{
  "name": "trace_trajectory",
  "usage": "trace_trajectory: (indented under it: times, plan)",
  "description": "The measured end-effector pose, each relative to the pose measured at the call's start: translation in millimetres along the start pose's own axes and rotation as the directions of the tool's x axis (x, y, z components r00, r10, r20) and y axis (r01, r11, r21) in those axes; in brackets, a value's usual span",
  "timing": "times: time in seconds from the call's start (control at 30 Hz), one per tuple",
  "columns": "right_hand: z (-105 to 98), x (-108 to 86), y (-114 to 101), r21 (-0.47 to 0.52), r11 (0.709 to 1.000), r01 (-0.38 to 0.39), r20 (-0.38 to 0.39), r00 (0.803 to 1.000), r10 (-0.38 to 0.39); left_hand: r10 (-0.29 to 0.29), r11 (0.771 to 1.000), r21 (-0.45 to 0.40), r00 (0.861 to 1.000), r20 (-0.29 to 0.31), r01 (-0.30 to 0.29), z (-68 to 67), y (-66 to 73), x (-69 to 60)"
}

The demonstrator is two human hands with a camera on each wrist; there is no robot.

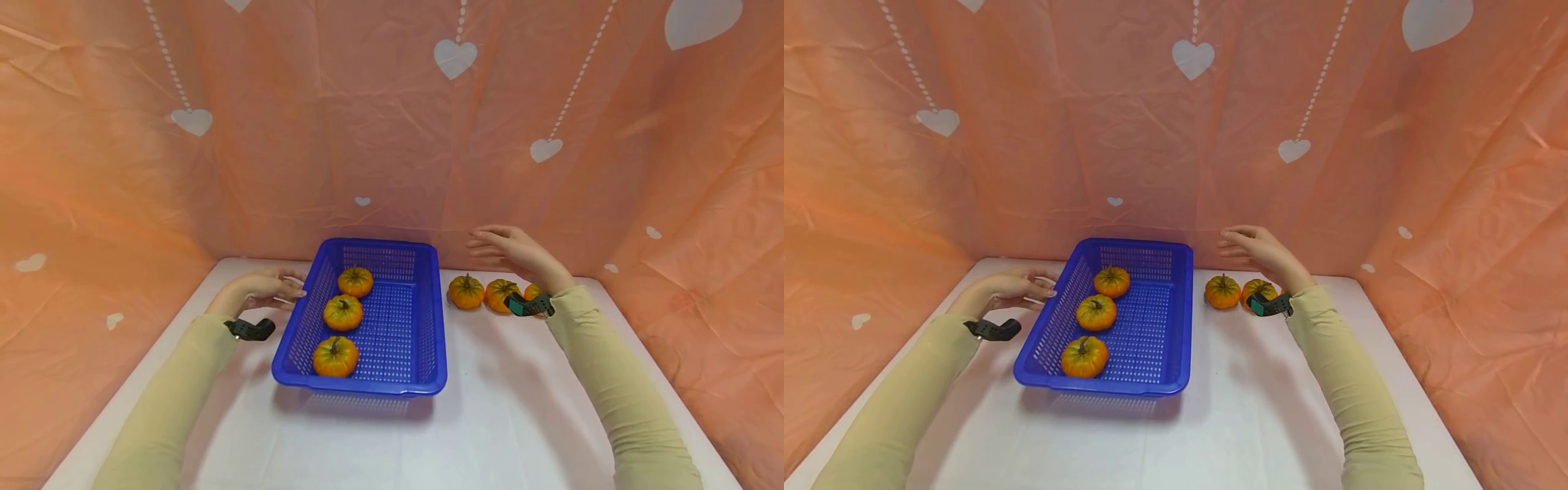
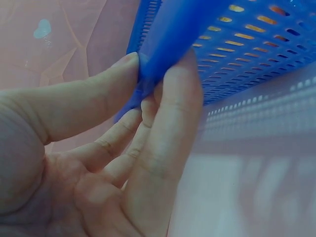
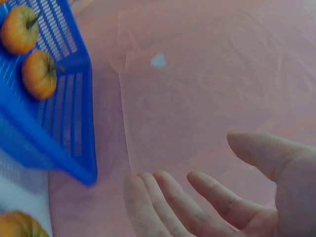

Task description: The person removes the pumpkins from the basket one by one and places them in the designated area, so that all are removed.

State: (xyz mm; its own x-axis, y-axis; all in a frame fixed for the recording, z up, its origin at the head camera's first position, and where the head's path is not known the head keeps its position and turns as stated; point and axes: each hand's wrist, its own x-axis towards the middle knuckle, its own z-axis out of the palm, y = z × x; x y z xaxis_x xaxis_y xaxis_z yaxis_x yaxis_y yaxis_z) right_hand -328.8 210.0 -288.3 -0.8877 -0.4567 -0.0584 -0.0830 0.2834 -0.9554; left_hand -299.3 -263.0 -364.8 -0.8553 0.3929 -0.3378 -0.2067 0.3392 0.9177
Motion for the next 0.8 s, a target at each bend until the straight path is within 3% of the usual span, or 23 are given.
trace_trajectory:
  times: [0.47,0.8]
  plan:
    - [56.9,33.1,-14.7,0.124,0.992,0.039,0.139,0.989,-0.056,0.003,1.0,-0.015,1.0,-0.019,-0.003,0.4,-0.7,0.7]
    - [92.7,49.3,-16.0,0.118,0.993,0.023,0.211,0.976,-0.048,0.005,1.0,-0.024,1.0,-0.028,-0.005,-0.4,-1.6,0.4]
